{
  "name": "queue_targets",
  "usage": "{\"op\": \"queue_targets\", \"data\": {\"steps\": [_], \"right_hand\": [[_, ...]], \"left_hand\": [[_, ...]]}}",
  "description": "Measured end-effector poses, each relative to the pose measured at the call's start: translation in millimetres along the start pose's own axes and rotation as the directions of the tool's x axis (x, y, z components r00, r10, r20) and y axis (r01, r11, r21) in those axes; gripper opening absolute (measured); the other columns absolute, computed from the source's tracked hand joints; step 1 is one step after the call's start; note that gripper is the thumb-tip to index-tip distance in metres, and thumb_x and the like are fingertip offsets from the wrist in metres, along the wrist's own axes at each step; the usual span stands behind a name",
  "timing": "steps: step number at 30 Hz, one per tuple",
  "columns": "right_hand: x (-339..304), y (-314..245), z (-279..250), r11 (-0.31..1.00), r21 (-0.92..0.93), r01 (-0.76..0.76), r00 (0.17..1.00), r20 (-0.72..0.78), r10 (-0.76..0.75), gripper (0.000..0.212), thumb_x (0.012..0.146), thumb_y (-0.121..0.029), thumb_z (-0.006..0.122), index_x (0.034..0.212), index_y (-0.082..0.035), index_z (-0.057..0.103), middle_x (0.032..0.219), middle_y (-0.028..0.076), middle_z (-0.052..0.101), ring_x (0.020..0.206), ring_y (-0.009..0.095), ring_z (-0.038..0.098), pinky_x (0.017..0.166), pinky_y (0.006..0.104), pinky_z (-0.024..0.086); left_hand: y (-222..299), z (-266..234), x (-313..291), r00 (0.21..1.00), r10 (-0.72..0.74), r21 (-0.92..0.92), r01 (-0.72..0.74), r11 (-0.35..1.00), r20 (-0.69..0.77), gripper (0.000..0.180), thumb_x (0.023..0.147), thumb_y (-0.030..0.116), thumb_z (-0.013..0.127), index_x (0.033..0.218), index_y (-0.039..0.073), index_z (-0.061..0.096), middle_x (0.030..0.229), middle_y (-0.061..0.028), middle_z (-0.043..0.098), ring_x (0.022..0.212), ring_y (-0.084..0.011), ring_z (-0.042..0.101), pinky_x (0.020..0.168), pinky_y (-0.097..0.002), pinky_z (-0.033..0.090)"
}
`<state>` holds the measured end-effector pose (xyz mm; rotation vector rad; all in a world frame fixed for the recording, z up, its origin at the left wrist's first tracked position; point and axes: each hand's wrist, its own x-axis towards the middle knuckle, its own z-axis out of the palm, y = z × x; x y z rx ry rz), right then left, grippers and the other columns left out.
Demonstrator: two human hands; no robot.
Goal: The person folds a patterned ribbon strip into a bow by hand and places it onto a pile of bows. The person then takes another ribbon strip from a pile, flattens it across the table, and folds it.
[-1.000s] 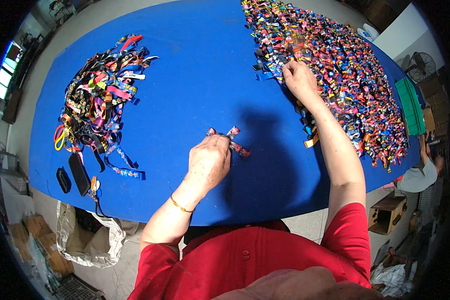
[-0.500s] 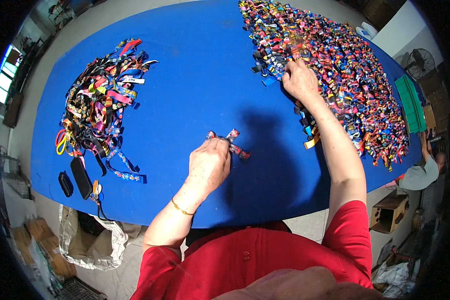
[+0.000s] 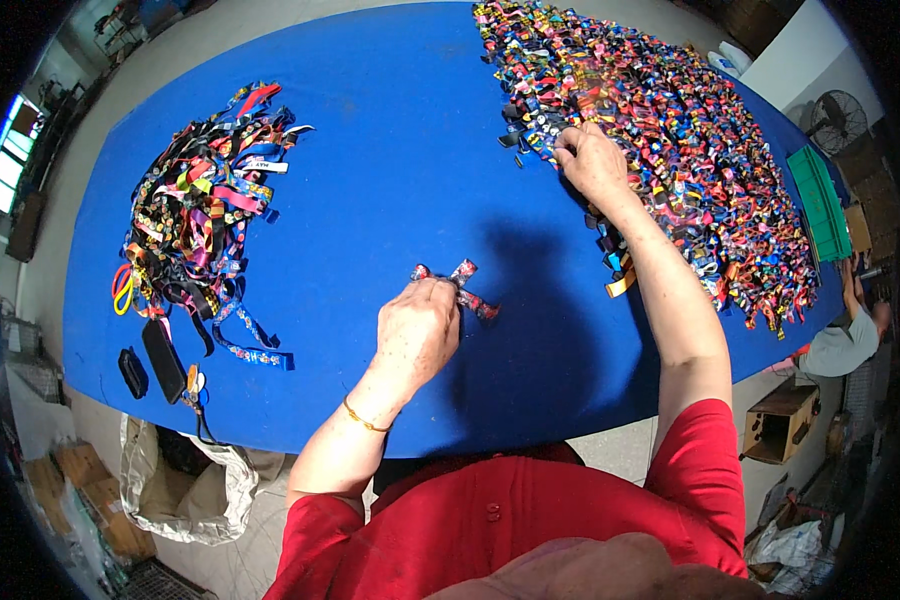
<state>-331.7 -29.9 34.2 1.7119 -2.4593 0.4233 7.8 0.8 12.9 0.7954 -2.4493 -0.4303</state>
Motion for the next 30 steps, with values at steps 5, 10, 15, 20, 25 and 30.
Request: {"op": "queue_targets", "data": {"steps": [5, 10, 15, 20, 25, 30], "right_hand": [[2, 2, 10, 0.982, 0.172, -0.074, 0.995, -0.049, 0.084, 0.016, 0.087, -0.026, 0.072, 0.097, -0.013, 0.073, 0.105, 0.016, 0.066, 0.098, 0.037, 0.067, 0.085, 0.0483, 0.053], [5, -2, 6, 0.992, 0.088, -0.086, 0.996, -0.029, 0.089, 0.014, 0.087, -0.024, 0.071, 0.095, -0.012, 0.072, 0.104, 0.017, 0.066, 0.097, 0.037, 0.067, 0.085, 0.0491, 0.053], [8, 4, 9, 0.999, -0.019, -0.047, 0.994, -0.1, 0.045, 0.012, 0.086, -0.021, 0.071, 0.093, -0.011, 0.071, 0.101, 0.017, 0.065, 0.095, 0.037, 0.067, 0.083, 0.05, 0.053], [13, 9, 16, 0.98, -0.198, 0.031, 0.98, -0.186, -0.068, 0.015, 0.084, -0.019, 0.073, 0.093, -0.007, 0.07, 0.1, 0.018, 0.065, 0.09, 0.037, 0.068, 0.081, 0.0488, 0.054], [10, 6, 14, 0.982, -0.185, 0.036, 0.976, -0.204, -0.074, 0.017, 0.083, -0.019, 0.074, 0.094, -0.006, 0.07, 0.099, 0.017, 0.065, 0.09, 0.038, 0.068, 0.081, 0.048, 0.054], [5, 4, -4, 0.984, -0.179, 0.013, 0.989, -0.146, -0.04, 0.022, 0.083, -0.021, 0.074, 0.1, -0.007, 0.07, 0.103, 0.017, 0.065, 0.094, 0.036, 0.068, 0.085, 0.0487, 0.054]], "left_hand": [[0, 1, 0, 1.0, 0.002, 0.007, -0.002, 1.0, -0.006, 0.006, 0.084, 0.005, 0.064, 0.088, 0.001, 0.062, 0.084, -0.0162, 0.065, 0.082, -0.0336, 0.068, 0.073, -0.0427, 0.056], [0, 0, 1, 1.0, 0.002, 0.003, -0.002, 1.0, -0.007, 0.006, 0.083, 0.005, 0.064, 0.087, 0.001, 0.061, 0.084, -0.0163, 0.065, 0.081, -0.0338, 0.067, 0.072, -0.0429, 0.056], [1, -2, 1, 0.999, -0.028, 0.005, 0.028, 1.0, 0.026, 0.011, 0.083, 0.004, 0.067, 0.094, 0.001, 0.065, 0.087, -0.0152, 0.068, 0.083, -0.0341, 0.068, 0.074, -0.043, 0.056], [0, 0, 1, 1.0, 0.005, -0.006, -0.005, 1.0, -0.007, 0.006, 0.083, 0.005, 0.064, 0.086, 0.001, 0.061, 0.084, -0.016, 0.064, 0.081, -0.0337, 0.067, 0.072, -0.0431, 0.056], [2, -2, 1, 1.0, -0.009, -0.001, 0.009, 1.0, -0.003, 0.008, 0.083, 0.004, 0.066, 0.089, 0.002, 0.063, 0.085, -0.0152, 0.066, 0.082, -0.0339, 0.067, 0.073, -0.0434, 0.055], [1, -1, 1, 1.0, 0.0, 0.001, 0.0, 1.0, -0.001, 0.009, 0.083, 0.005, 0.066, 0.092, 0.002, 0.064, 0.085, -0.0145, 0.066, 0.082, -0.0344, 0.067, 0.073, -0.0443, 0.055]]}}
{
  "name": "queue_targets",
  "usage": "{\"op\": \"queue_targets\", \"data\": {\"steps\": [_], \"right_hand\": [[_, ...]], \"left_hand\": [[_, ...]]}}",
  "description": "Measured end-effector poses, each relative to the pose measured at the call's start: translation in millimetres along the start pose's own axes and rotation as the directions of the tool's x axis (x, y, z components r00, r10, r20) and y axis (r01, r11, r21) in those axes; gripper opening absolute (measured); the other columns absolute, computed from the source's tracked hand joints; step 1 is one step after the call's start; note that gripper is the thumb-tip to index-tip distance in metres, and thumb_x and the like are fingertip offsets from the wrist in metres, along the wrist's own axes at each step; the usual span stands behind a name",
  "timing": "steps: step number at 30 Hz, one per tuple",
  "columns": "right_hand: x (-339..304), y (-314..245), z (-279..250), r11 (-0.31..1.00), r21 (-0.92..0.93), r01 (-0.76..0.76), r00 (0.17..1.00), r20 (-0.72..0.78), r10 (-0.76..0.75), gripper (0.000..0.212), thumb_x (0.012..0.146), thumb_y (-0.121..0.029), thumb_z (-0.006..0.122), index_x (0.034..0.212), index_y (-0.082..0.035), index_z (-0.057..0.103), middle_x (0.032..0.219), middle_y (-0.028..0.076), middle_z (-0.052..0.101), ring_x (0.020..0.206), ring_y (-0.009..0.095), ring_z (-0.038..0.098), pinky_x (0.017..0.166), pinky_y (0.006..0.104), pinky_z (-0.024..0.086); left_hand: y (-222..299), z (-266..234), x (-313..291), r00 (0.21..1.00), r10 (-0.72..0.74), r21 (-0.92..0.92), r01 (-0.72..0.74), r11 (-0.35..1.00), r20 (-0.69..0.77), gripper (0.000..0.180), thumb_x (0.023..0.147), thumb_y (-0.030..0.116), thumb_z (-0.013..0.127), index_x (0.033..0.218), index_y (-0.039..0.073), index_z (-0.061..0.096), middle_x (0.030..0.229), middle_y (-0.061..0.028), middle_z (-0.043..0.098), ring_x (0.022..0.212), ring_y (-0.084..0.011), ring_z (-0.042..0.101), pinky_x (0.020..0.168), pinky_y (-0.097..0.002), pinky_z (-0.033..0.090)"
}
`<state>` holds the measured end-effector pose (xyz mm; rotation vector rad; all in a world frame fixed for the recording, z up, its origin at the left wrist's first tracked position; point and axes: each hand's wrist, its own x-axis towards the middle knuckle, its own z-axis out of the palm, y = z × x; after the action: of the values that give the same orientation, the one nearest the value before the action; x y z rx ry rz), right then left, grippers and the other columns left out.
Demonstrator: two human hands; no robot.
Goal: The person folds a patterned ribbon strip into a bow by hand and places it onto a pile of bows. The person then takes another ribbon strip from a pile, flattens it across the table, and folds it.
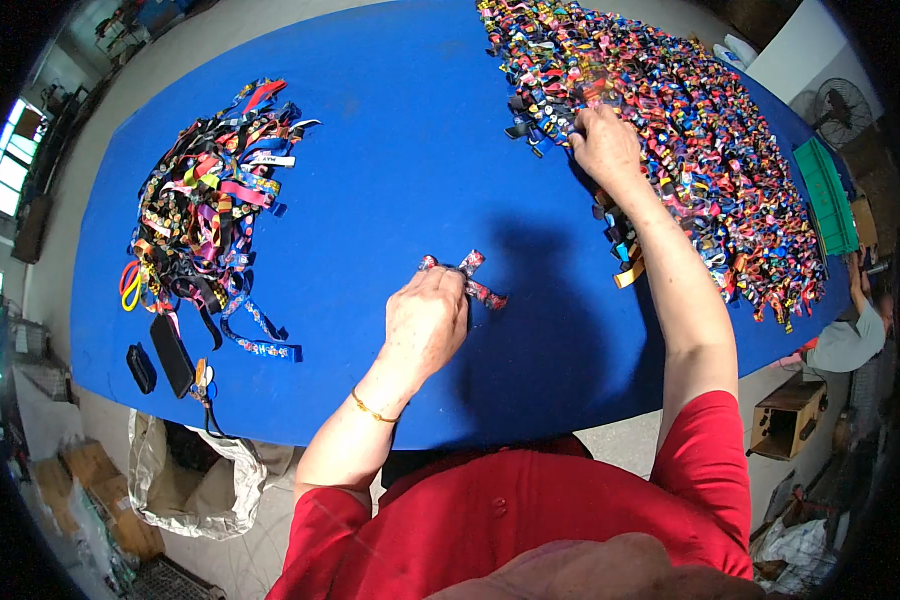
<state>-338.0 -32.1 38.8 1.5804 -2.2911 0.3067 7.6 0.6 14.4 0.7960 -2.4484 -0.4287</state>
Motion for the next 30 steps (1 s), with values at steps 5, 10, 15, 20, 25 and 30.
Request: {"op": "queue_targets", "data": {"steps": [5, 10, 15, 20, 25, 30], "right_hand": [[-10, 2, -19, 0.996, 0.088, -0.012, 0.999, -0.044, 0.016, 0.024, 0.086, -0.02, 0.069, 0.106, -0.006, 0.07, 0.108, 0.016, 0.065, 0.098, 0.036, 0.066, 0.087, 0.0487, 0.053], [-62, -43, -48, 0.84, 0.512, 0.178, 0.984, -0.108, -0.143, 0.012, 0.089, -0.012, 0.066, 0.095, -0.003, 0.07, 0.093, 0.016, 0.067, 0.093, 0.036, 0.067, 0.082, 0.0454, 0.053], [-119, -99, -57, 0.704, 0.593, 0.392, 0.913, -0.153, -0.379, 0.011, 0.089, -0.009, 0.065, 0.099, -0.008, 0.069, 0.097, 0.012, 0.068, 0.092, 0.034, 0.065, 0.078, 0.0457, 0.05], [-148, -123, -51, 0.669, 0.546, 0.504, 0.846, -0.158, -0.509, 0.03, 0.084, -0.005, 0.059, 0.114, -0.002, 0.063, 0.113, 0.012, 0.065, 0.102, 0.03, 0.064, 0.088, 0.0438, 0.047], [-157, -127, -35, 0.698, 0.501, 0.512, 0.841, -0.125, -0.527, 0.035, 0.084, -0.005, 0.06, 0.119, -0.002, 0.063, 0.118, 0.011, 0.066, 0.105, 0.028, 0.064, 0.09, 0.0428, 0.047], [-158, -126, -37, 0.655, 0.551, 0.517, 0.829, -0.133, -0.542, 0.037, 0.085, -0.006, 0.061, 0.123, -0.005, 0.063, 0.122, 0.009, 0.067, 0.108, 0.027, 0.063, 0.092, 0.0417, 0.047]], "left_hand": [[-3, 4, -2, 0.999, 0.025, 0.006, -0.025, 1.0, -0.026, 0.008, 0.083, 0.004, 0.065, 0.091, 0.002, 0.063, 0.085, -0.0147, 0.066, 0.082, -0.0346, 0.067, 0.075, -0.0438, 0.055], [-3, 2, -1, 1.0, 0.023, 0.035, -0.022, 0.999, -0.003, 0.007, 0.083, 0.003, 0.065, 0.089, 0.002, 0.064, 0.085, -0.0149, 0.067, 0.082, -0.0343, 0.067, 0.078, -0.0434, 0.056], [-4, 2, -3, 0.999, 0.045, 0.058, -0.045, 0.997, 0.0, 0.011, 0.083, 0.002, 0.064, 0.093, 0.002, 0.067, 0.093, -0.0146, 0.071, 0.089, -0.0327, 0.07, 0.082, -0.0413, 0.057], [-3, 4, -3, 0.998, 0.059, 0.093, -0.062, 0.994, 0.032, 0.016, 0.082, 0.002, 0.064, 0.097, 0.001, 0.068, 0.098, -0.0152, 0.073, 0.093, -0.0317, 0.071, 0.084, -0.0398, 0.058], [-6, 5, -5, 0.997, 0.078, 0.119, -0.078, 0.99, 0.001, 0.021, 0.08, 0.002, 0.064, 0.1, 0.0, 0.067, 0.101, -0.0157, 0.072, 0.094, -0.031, 0.071, 0.084, -0.0395, 0.058], [-6, 10, -8, 0.998, 0.054, 0.094, -0.056, 0.994, 0.03, 0.019, 0.075, 0.004, 0.064, 0.093, 0.001, 0.063, 0.096, -0.0159, 0.068, 0.09, -0.0322, 0.069, 0.081, -0.0413, 0.057]]}}
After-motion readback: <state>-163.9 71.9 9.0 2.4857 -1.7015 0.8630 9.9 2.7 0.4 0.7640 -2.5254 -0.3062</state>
